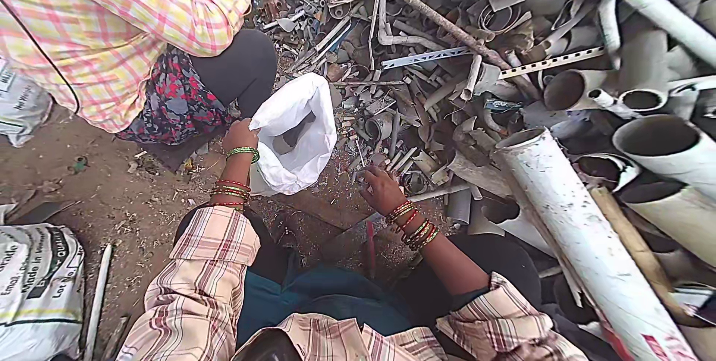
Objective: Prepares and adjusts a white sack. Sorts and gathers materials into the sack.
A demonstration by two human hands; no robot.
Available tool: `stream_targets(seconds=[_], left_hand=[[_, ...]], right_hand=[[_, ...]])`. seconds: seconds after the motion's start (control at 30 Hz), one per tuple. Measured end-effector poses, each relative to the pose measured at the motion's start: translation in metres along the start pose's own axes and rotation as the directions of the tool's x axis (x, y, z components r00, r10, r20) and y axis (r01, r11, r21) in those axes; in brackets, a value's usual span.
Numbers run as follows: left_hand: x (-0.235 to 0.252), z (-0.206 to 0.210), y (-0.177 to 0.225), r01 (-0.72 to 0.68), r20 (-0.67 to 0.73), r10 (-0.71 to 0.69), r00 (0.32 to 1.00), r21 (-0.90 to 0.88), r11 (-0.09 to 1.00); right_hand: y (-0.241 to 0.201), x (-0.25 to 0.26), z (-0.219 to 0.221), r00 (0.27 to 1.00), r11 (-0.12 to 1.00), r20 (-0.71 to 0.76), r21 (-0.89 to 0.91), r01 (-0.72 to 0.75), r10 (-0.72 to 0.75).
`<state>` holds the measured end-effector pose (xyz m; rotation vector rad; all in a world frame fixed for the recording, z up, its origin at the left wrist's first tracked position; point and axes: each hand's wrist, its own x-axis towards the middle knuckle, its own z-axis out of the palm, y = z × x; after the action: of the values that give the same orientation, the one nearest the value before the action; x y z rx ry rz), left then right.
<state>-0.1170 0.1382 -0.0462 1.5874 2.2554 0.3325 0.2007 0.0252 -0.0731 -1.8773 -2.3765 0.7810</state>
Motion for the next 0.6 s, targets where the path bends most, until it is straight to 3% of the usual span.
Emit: stream_targets(seconds=[0.27,0.4,0.6], left_hand=[[0.014,0.004,0.018,0.024,0.045,-0.025,0.999,0.016,1.0],[0.024,0.011,0.033,-0.023,0.092,0.036,0.995,-0.141,0.99],[0.036,0.012,0.058,-0.11,-0.049,0.101,0.994,-0.259,0.96]], right_hand=[[0.018,0.008,0.013,0.967,0.997,0.242,-0.018,-0.082,0.083],[0.019,0.004,0.011,0.946,0.995,0.309,-0.021,-0.099,0.1],[0.033,0.008,0.018,0.924,0.997,0.374,0.001,-0.083,0.076]])
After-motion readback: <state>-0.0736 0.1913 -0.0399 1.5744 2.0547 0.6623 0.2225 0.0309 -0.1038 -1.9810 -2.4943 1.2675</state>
